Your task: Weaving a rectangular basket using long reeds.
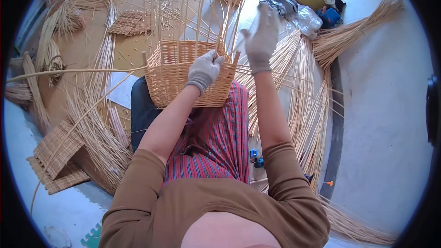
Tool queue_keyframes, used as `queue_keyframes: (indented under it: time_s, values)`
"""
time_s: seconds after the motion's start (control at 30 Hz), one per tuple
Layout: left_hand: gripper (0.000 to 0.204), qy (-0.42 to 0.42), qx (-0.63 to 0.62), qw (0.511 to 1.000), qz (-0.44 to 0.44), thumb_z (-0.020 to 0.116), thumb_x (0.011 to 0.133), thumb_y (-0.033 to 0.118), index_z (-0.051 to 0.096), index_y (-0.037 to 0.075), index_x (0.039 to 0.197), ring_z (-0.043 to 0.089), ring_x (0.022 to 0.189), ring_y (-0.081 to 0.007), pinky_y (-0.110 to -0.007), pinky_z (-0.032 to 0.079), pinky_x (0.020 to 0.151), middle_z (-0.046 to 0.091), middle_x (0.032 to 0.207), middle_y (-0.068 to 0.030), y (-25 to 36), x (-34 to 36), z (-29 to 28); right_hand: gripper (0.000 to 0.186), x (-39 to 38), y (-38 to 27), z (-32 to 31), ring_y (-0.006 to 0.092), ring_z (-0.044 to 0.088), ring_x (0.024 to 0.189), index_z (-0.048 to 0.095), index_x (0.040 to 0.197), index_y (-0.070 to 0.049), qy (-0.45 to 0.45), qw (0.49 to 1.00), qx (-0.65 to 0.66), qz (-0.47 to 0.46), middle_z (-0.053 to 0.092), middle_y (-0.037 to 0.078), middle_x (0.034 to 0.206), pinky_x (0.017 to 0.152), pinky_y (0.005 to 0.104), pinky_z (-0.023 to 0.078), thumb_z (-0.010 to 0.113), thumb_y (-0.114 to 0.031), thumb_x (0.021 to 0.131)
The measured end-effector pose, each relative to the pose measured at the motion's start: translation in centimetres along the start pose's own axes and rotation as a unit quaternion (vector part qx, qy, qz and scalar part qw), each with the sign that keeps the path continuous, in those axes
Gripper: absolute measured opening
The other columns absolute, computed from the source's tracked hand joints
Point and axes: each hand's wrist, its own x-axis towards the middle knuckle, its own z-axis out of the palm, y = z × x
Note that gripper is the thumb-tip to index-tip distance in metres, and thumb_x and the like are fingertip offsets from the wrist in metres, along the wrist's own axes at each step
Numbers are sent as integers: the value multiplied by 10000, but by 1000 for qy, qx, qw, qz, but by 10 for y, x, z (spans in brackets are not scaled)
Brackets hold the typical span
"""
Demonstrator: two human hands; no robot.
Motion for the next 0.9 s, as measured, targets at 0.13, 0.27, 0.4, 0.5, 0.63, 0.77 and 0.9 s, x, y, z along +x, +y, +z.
queue_keyframes:
  time_s: [0.13,0.27,0.4,0.5,0.63,0.77,0.9]
  values:
    - [266,-12,-76,997,6,660,913,348,640,106,1024,680,888,-322,-415,505,784,707,929,-145,-14,2,-6,560,-43,-11,-5,407,642,854,429,1467,-157,-131,988,38,74,684,219,942,742,542,479,585,-178,929]
    - [363,115,-223,953,171,679,896,89,602,84,1250,682,992,-300,-367,531,807,674,1160,-160,-8,-50,-7,280,-116,20,12,378,607,566,611,1252,-202,-196,964,-12,177,620,154,633,566,488,483,512,-273,1000]
    - [179,254,-13,928,272,605,891,6,635,64,1058,672,907,-300,-370,535,792,668,1050,-137,-66,-109,-59,305,-84,-39,2,166,604,1045,574,1273,-19,-23,891,364,271,628,91,1186,880,320,522,549,-7,969]
    - [202,351,-95,895,259,479,879,-77,552,35,1030,607,1046,-303,-400,468,956,620,1124,-170,-65,-117,-94,333,-73,-131,-13,181,619,1084,585,1276,-42,-143,766,596,195,650,95,1170,916,313,508,562,0,946]
    - [437,445,-410,779,167,478,855,-112,387,36,1256,482,1181,-227,-362,367,1059,461,1311,-134,-62,-99,-134,562,-38,-225,-31,341,571,1213,546,1367,-62,-171,819,547,-1,605,163,1306,1054,393,438,662,-53,817]
    - [294,248,-442,851,135,549,958,182,485,22,1196,551,1121,-214,-388,424,1016,554,1197,-128,-139,-76,-147,400,-50,-259,6,332,600,1054,629,1261,-179,-267,763,586,-60,654,143,1068,929,441,469,629,-319,886]
    - [314,122,-398,902,112,603,913,341,596,84,1093,618,973,-219,-400,465,887,650,1018,-73,-160,-51,-138,226,-64,-266,22,332,637,881,694,1025,-131,-295,779,545,-101,646,126,869,785,426,498,608,-297,898]
